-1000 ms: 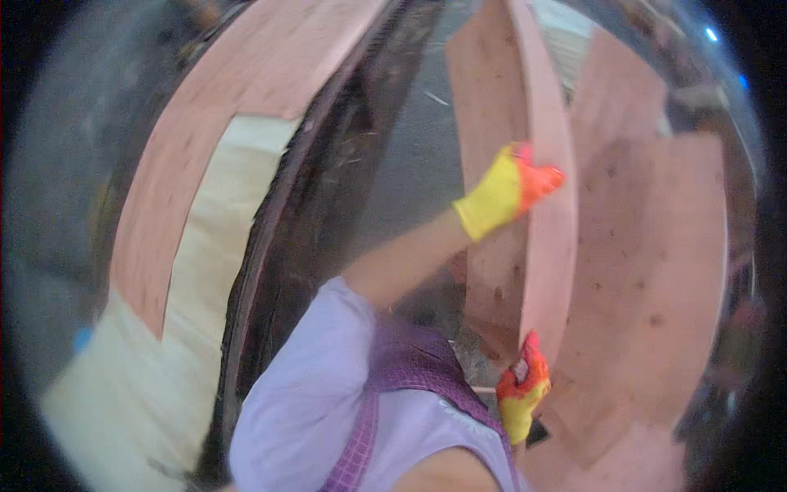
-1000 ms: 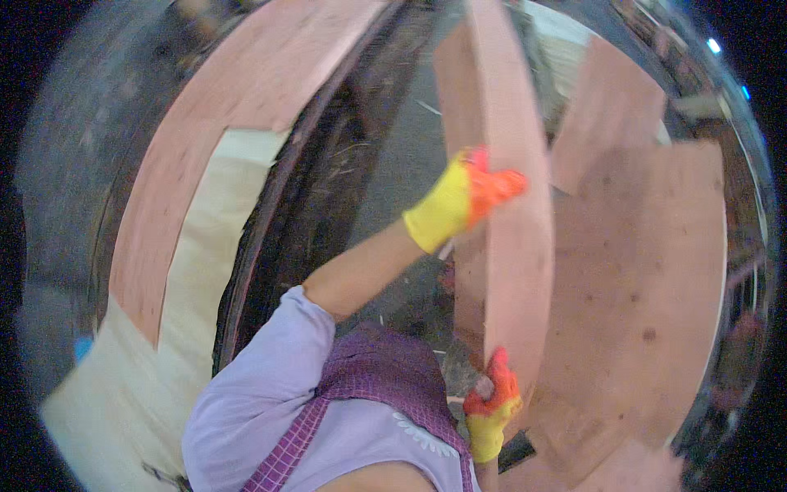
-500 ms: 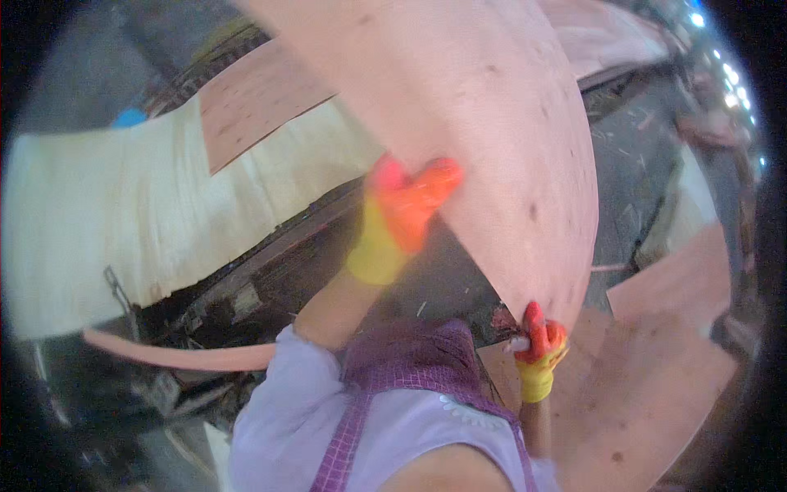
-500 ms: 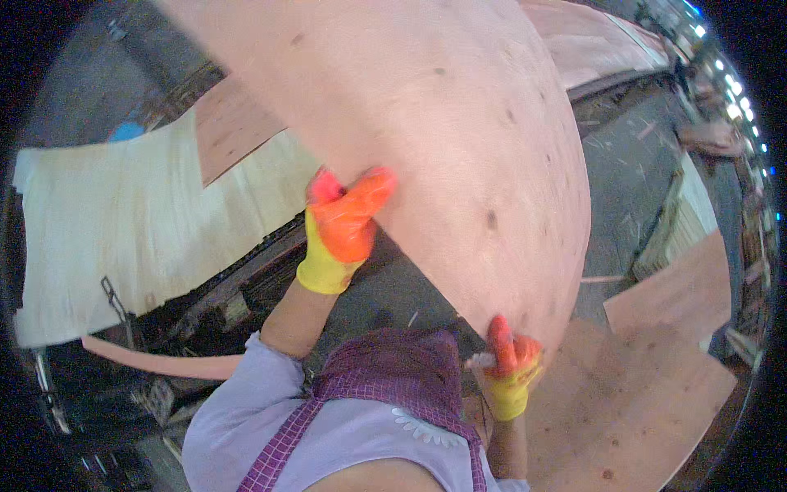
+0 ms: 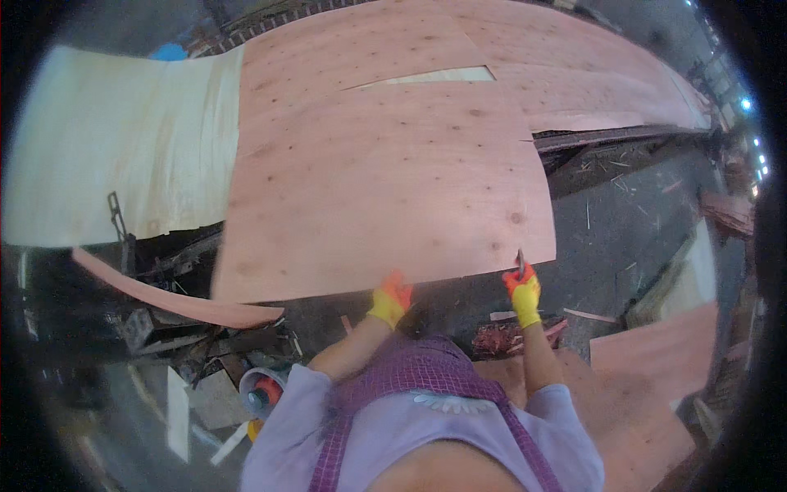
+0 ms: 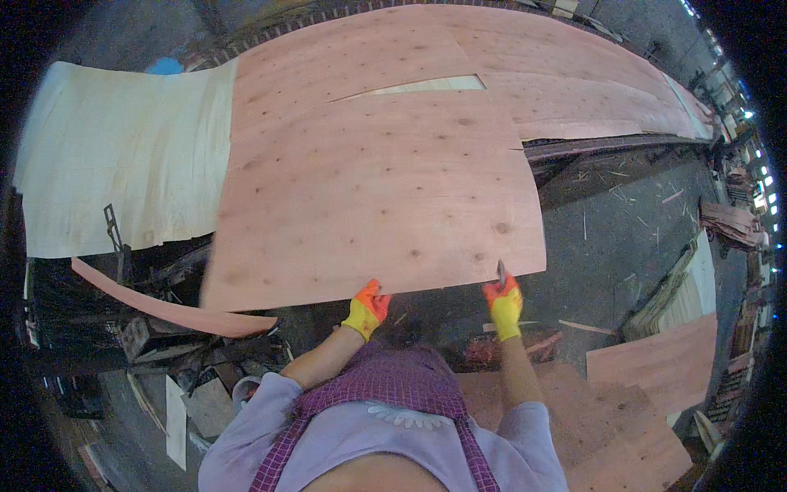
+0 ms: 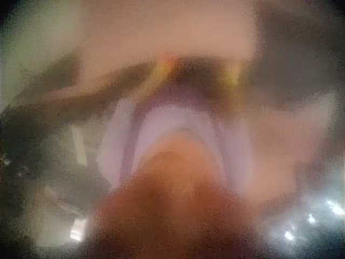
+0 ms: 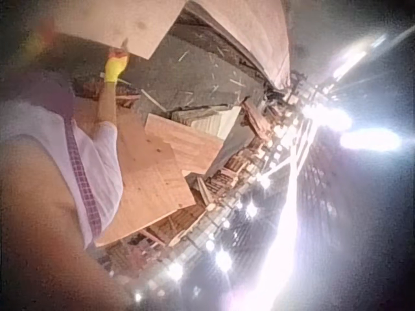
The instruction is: The person places thin wood veneer sheets onto a larger substrate one by one by hand, aligning the edges and pressing them down to secure the application.
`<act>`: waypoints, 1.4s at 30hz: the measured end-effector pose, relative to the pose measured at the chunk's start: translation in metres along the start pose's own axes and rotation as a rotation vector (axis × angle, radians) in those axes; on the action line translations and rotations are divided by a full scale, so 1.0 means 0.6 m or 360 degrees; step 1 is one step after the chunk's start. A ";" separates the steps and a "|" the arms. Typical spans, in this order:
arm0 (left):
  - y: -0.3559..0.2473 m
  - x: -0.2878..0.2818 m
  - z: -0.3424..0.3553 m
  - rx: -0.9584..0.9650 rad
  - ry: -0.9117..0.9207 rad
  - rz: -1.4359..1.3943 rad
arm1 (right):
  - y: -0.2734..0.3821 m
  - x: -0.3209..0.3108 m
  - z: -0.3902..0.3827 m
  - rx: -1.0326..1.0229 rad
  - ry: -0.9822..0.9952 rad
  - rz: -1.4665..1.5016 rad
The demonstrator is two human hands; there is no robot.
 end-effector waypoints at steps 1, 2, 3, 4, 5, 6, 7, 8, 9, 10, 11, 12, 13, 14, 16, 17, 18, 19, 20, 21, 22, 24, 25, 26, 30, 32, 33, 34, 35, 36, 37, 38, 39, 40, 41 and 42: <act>0.010 -0.037 0.013 0.0038 -0.0229 0.0086 | -0.023 0.029 -0.025 0.0453 0.0288 0.0495; -0.001 -0.062 0.026 0.0079 -0.0456 0.0192 | -0.009 0.047 -0.054 0.0680 0.0372 0.0692; 0.000 -0.068 0.042 0.0068 -0.0449 0.0198 | 0.003 0.057 -0.077 0.0905 0.0447 0.0885; -0.002 -0.063 0.057 0.0163 -0.0292 0.0103 | -0.004 0.072 -0.087 0.0907 0.0432 0.0885; -0.005 -0.060 0.062 0.0257 -0.0142 0.0003 | -0.017 0.098 -0.103 0.1023 0.0540 0.1191; -0.010 -0.044 0.056 0.0253 -0.0094 0.0148 | -0.027 0.125 -0.124 0.1148 0.0653 0.1494; -0.010 -0.033 0.036 0.0240 -0.0113 0.0153 | -0.030 0.144 -0.140 0.1171 0.0648 0.1487; -0.008 -0.016 0.022 0.0169 -0.0194 0.0195 | -0.015 0.171 -0.140 0.1132 0.0684 0.1973; -0.010 0.004 0.019 0.0114 -0.0260 0.0226 | 0.001 0.201 -0.121 0.1050 0.0729 0.2460; -0.004 0.011 0.016 0.0145 -0.0166 0.0209 | -0.015 0.242 -0.098 0.1040 0.0714 0.2466; -0.002 0.016 0.009 0.0127 -0.0160 0.0226 | -0.028 0.290 -0.081 0.0920 0.0846 0.2755; -0.006 0.016 0.002 0.0072 -0.0227 0.0350 | -0.023 0.320 -0.072 0.0789 0.0979 0.3037; -0.018 0.008 -0.004 0.0039 -0.0302 0.0456 | 0.017 0.330 -0.060 0.0798 0.0983 0.3040; -0.036 -0.003 -0.008 0.0051 -0.0278 0.0554 | 0.079 0.329 -0.041 0.1023 0.0828 0.2792; -0.060 0.048 -0.044 -0.0334 -0.0137 0.0772 | 0.086 0.341 -0.025 0.1234 0.0616 0.2536; -0.071 0.091 -0.075 -0.0716 0.0018 0.0982 | 0.037 0.355 -0.014 0.1140 0.0509 0.2188; -0.099 0.143 -0.112 -0.0987 0.0093 0.1368 | 0.011 0.362 -0.008 0.1050 0.0419 0.1833; -0.142 0.174 -0.135 -0.1232 0.0169 0.1729 | 0.034 0.354 -0.007 0.1051 0.0434 0.1819; -0.212 0.178 -0.129 -0.1031 0.0403 0.1950 | 0.081 0.334 -0.013 0.1151 0.0495 0.1982; -0.292 0.175 -0.091 -0.0609 0.0324 0.1932 | 0.112 0.322 -0.014 0.1254 0.0515 0.2148; -0.378 0.212 -0.059 -0.0115 0.0417 0.2036 | 0.097 0.322 -0.019 0.1271 0.0455 0.2138; -0.627 0.140 0.036 0.1157 0.0322 0.2353 | 0.047 0.327 -0.016 0.1149 0.0378 0.1889; -0.698 0.144 0.061 0.1419 -0.0165 0.2910 | -0.003 0.325 -0.023 0.1109 0.0281 0.1754; -0.763 0.154 0.073 0.1694 -0.0717 0.3428 | -0.038 0.324 -0.034 0.1069 0.0203 0.1622; -0.995 -0.087 0.124 0.0904 -0.1349 0.3018 | 0.107 0.257 -0.010 0.1045 0.0222 0.1320; -0.974 -0.132 0.114 0.1132 -0.0406 0.2054 | 0.073 0.251 -0.003 0.1065 0.0260 0.1408; -0.965 -0.126 0.118 0.1108 -0.0379 0.2065 | 0.056 0.245 -0.004 0.1080 0.0266 0.1453; -0.959 -0.133 0.100 0.1069 -0.0382 0.1808 | 0.047 0.242 -0.008 0.1095 0.0297 0.1495; -0.946 -0.135 0.081 0.1022 -0.0386 0.1551 | 0.042 0.226 -0.010 0.1105 0.0283 0.1485; -0.934 -0.131 0.065 0.1003 -0.0382 0.1556 | 0.048 0.203 0.001 0.0626 0.0345 0.1187; -0.916 -0.122 0.049 0.0874 -0.0367 0.1499 | 0.065 0.178 0.013 0.0150 0.0404 0.0881; -0.905 -0.117 0.045 0.0754 -0.0348 0.1441 | 0.094 0.164 0.029 0.0151 0.0394 0.0885; -0.915 -0.136 0.039 0.0766 -0.0344 0.1448 | 0.154 0.155 0.044 0.0186 0.0351 0.1077; -0.936 -0.165 0.035 0.0832 -0.0617 0.1494 | 0.209 0.147 0.051 0.0233 0.0292 0.1270; -0.945 -0.181 0.029 0.0890 -0.0894 0.1530 | 0.263 0.131 0.057 0.0246 0.0279 0.1278; -0.942 -0.179 0.023 0.0883 -0.0889 0.1537 | 0.311 0.118 0.064 0.0396 0.0330 0.1314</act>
Point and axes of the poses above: each hand's wrist, its own z-axis towards the middle knuckle, its own x-axis out of the palm, y = z × x, the point moved 4 cm from there along z, towards the middle knuckle, and after that the axes turned 13 degrees about -z, right-handed, at the moved point
